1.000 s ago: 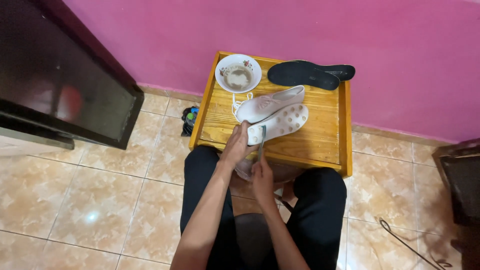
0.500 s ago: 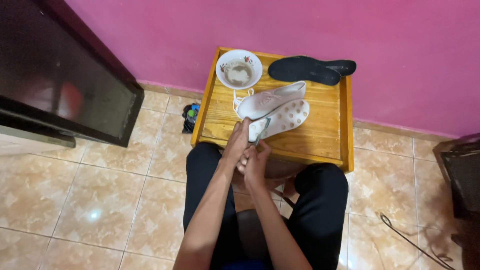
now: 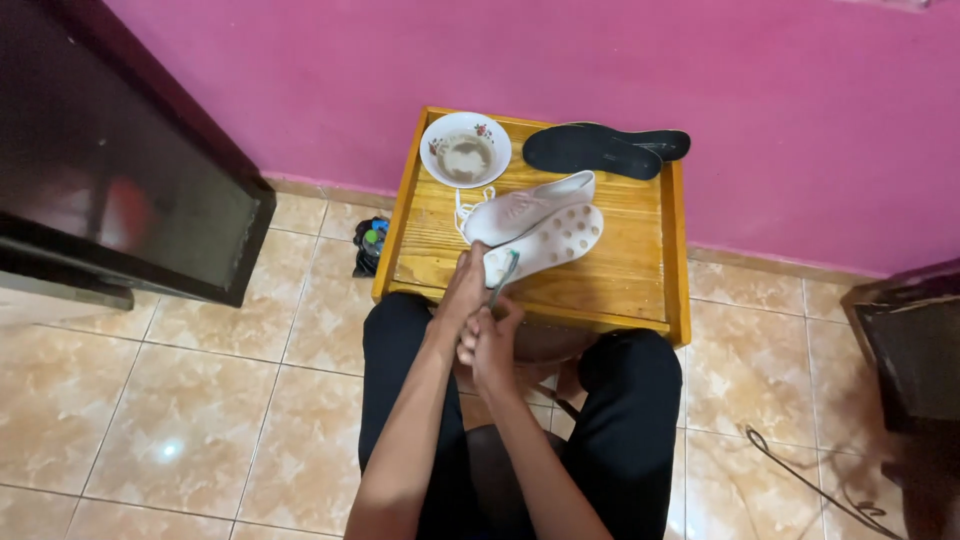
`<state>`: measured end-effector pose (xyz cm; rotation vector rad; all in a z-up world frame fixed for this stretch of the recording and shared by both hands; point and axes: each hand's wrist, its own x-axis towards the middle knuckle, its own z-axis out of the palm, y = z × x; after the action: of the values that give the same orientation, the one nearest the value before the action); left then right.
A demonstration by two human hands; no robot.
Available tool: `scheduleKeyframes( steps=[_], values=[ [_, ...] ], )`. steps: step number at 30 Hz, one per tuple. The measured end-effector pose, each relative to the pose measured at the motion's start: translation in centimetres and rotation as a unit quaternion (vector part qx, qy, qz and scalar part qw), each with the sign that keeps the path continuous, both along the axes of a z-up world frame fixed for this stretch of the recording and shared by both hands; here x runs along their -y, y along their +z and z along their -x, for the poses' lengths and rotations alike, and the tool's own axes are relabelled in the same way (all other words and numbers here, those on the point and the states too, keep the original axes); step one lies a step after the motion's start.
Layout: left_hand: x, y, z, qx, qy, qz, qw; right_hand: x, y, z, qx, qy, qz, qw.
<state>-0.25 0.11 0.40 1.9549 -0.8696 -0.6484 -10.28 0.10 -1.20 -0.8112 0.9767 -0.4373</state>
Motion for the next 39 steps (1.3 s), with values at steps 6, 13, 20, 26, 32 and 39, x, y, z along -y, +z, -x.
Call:
scheduleKeyframes(
  steps=[6, 13, 20, 26, 32, 39],
  values=[
    [0.3, -4.2, -1.6, -0.051, -0.010, -0.008, 0.999, -0.5, 2.1, 1.2, -0.021, 0.049, 0.012, 0.999],
    [0.2, -2.7, -1.6, -0.002, -0.006, -0.012, 1.000, 5.6, -3.7, 2.1, -0.039, 0.123, 0.218, 0.967],
    [0.2, -1.8, -1.0, 0.021, 0.010, 0.002, 1.000, 7.6, 7.0, 5.9, -0.269, 0.260, 0.537, 0.756],
    [0.4, -0.3, -1.1, 0.003, 0.018, 0.002, 1.000, 8.5, 7.9, 5.8, -0.221, 0.268, 0.538, 0.768],
    [0.4, -0.8, -0.7, -0.005, 0.012, -0.002, 1.000, 9.8, 4.4, 5.7, -0.201, 0.266, 0.502, 0.798],
    [0.1, -1.4, -1.0, 0.005, 0.011, -0.012, 1.000, 8.7, 7.3, 7.3, -0.214, 0.294, 0.533, 0.764]
  ],
)
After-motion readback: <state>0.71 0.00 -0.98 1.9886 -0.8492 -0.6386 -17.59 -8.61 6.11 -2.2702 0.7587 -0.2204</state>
